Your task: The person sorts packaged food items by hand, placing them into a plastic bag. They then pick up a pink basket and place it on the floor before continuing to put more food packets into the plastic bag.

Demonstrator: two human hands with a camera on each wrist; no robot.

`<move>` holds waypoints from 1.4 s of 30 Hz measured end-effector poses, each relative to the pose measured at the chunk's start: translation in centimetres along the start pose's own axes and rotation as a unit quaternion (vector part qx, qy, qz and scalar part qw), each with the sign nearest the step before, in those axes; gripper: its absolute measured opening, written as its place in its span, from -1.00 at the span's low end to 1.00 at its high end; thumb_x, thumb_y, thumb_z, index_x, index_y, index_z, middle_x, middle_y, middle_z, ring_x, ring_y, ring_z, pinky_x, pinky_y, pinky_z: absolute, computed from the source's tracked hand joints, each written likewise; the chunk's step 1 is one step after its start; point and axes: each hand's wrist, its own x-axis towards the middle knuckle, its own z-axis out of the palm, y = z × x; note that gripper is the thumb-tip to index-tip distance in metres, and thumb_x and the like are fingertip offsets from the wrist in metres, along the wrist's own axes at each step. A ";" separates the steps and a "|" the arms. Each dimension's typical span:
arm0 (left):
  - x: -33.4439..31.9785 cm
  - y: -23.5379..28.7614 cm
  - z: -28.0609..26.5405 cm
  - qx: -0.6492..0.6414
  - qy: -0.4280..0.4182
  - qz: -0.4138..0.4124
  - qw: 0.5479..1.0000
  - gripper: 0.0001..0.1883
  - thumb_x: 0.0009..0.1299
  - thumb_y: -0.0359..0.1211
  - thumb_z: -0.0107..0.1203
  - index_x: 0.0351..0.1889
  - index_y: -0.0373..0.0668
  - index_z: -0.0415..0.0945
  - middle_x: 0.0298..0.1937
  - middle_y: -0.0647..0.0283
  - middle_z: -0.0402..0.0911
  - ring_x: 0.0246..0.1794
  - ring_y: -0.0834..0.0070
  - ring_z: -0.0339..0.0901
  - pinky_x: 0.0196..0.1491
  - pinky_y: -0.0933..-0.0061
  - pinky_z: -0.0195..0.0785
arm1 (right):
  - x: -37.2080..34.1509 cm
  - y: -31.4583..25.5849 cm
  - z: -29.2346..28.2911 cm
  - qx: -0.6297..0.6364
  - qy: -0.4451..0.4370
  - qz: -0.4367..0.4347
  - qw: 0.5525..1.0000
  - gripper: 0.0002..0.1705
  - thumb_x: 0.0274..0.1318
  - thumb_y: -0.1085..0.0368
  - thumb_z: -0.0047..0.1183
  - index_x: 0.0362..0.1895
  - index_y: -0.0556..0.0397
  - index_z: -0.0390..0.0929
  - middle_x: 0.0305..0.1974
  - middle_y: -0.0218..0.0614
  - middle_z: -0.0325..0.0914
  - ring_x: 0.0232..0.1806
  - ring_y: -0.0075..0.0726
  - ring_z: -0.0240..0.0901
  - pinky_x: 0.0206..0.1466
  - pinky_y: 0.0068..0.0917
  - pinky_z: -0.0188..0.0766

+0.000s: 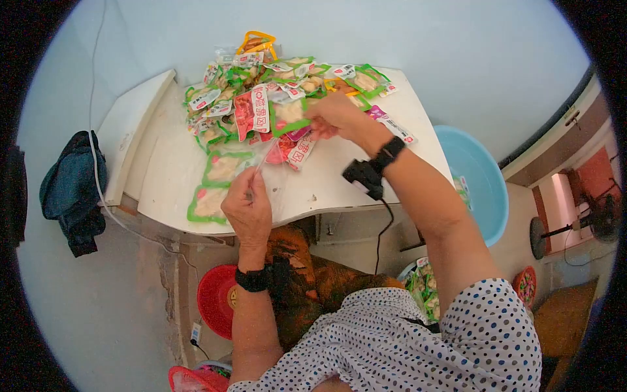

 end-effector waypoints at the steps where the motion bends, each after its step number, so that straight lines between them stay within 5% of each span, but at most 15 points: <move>1: 0.1 0.1 0.0 0.001 0.005 0.004 1.000 -0.85 0.38 -0.46 0.12 -0.17 -0.35 0.60 -0.30 0.02 0.66 -0.31 0.27 0.62 -0.19 0.34 0.46 | -1.2 0.0 -1.0 -0.007 0.006 0.000 1.000 -0.80 0.08 0.28 0.18 -0.47 0.11 0.50 -0.58 -0.30 0.51 -0.63 -0.32 0.58 -0.69 -0.55 0.35; 6: 0.0 0.1 0.1 0.016 0.005 0.002 1.000 -0.84 0.39 -0.44 0.13 -0.17 -0.35 0.60 -0.28 0.00 0.67 -0.31 0.26 0.63 -0.19 0.34 0.45 | -8.6 3.6 -4.7 0.025 0.049 0.005 0.998 -0.77 0.18 0.27 0.11 -0.47 0.14 0.50 -0.60 -0.29 0.53 -0.64 -0.35 0.57 -0.71 -0.53 0.35; 10: -0.1 -0.1 0.3 0.028 0.008 0.012 1.000 -0.82 0.40 -0.42 0.14 -0.16 -0.37 0.61 -0.28 -0.01 0.68 -0.31 0.26 0.64 -0.17 0.35 0.46 | -13.4 4.6 -5.8 -0.155 0.008 0.075 0.985 -0.72 0.22 0.23 0.12 -0.44 0.21 0.55 -0.65 -0.30 0.54 -0.68 -0.44 0.52 -0.66 -0.55 0.35; 13: -0.2 0.0 0.3 0.035 0.005 0.005 0.999 -0.81 0.39 -0.42 0.14 -0.15 -0.38 0.62 -0.27 -0.01 0.69 -0.29 0.27 0.65 -0.16 0.36 0.46 | -13.0 5.6 -6.9 -0.292 0.123 -0.133 0.939 -0.67 0.14 0.19 0.18 -0.46 0.26 0.59 -0.69 -0.25 0.51 -0.72 -0.43 0.49 -0.60 -0.46 0.43; 17: -0.2 0.2 0.3 0.029 0.001 -0.009 1.000 -0.80 0.40 -0.42 0.14 -0.14 -0.39 0.62 -0.26 0.00 0.70 -0.27 0.31 0.64 -0.14 0.37 0.46 | -10.4 4.8 -7.3 -0.421 0.204 -0.264 0.844 -0.58 0.02 0.09 0.24 -0.19 0.21 0.62 -0.26 -0.07 0.64 -0.22 -0.12 0.58 -0.11 -0.26 0.49; 18: -0.2 0.2 0.3 0.025 0.001 -0.010 1.000 -0.80 0.40 -0.41 0.14 -0.14 -0.39 0.62 -0.25 0.00 0.70 -0.26 0.32 0.64 -0.13 0.38 0.46 | -9.2 4.9 -7.6 -0.439 0.179 -0.257 0.842 -0.41 -0.06 -0.02 0.29 -0.04 0.18 0.59 -0.05 0.02 0.57 -0.03 0.01 0.51 0.03 -0.20 0.43; 27: -0.4 0.0 0.4 0.028 0.001 -0.013 1.000 -0.80 0.39 -0.42 0.15 -0.14 -0.39 0.62 -0.26 0.03 0.71 -0.27 0.35 0.64 -0.13 0.40 0.46 | -5.2 4.0 -8.0 -0.484 0.041 -0.150 0.861 -0.12 -0.31 -0.08 0.46 0.04 0.30 0.50 -0.15 0.00 0.55 -0.08 -0.01 0.49 0.00 -0.25 0.43; 33: -0.4 -0.2 0.5 0.045 0.003 0.013 0.999 -0.80 0.39 -0.42 0.16 -0.14 -0.39 0.62 -0.28 0.03 0.70 -0.29 0.34 0.64 -0.16 0.39 0.46 | -3.3 5.2 -9.1 -0.528 0.047 -0.209 0.822 -0.14 -0.37 -0.12 0.47 -0.07 0.30 0.51 -0.25 0.01 0.53 -0.17 0.03 0.48 -0.14 -0.21 0.39; 39: -0.4 -0.5 0.5 0.050 0.002 0.014 0.999 -0.81 0.39 -0.42 0.16 -0.15 -0.37 0.62 -0.28 0.02 0.69 -0.31 0.33 0.63 -0.17 0.38 0.46 | -3.7 3.4 -8.6 -0.534 0.003 -0.148 0.832 -0.23 -0.40 -0.10 0.48 -0.21 0.27 0.52 -0.29 0.01 0.54 -0.22 0.02 0.47 -0.18 -0.23 0.39; 42: -0.4 -0.5 0.5 0.040 0.003 0.015 0.999 -0.82 0.39 -0.42 0.16 -0.15 -0.36 0.62 -0.28 0.04 0.69 -0.31 0.34 0.63 -0.17 0.38 0.45 | -4.1 3.0 -8.3 -0.515 0.014 -0.123 0.848 -0.36 -0.32 0.01 0.44 -0.26 0.26 0.52 -0.34 -0.10 0.53 -0.29 -0.13 0.45 -0.24 -0.27 0.38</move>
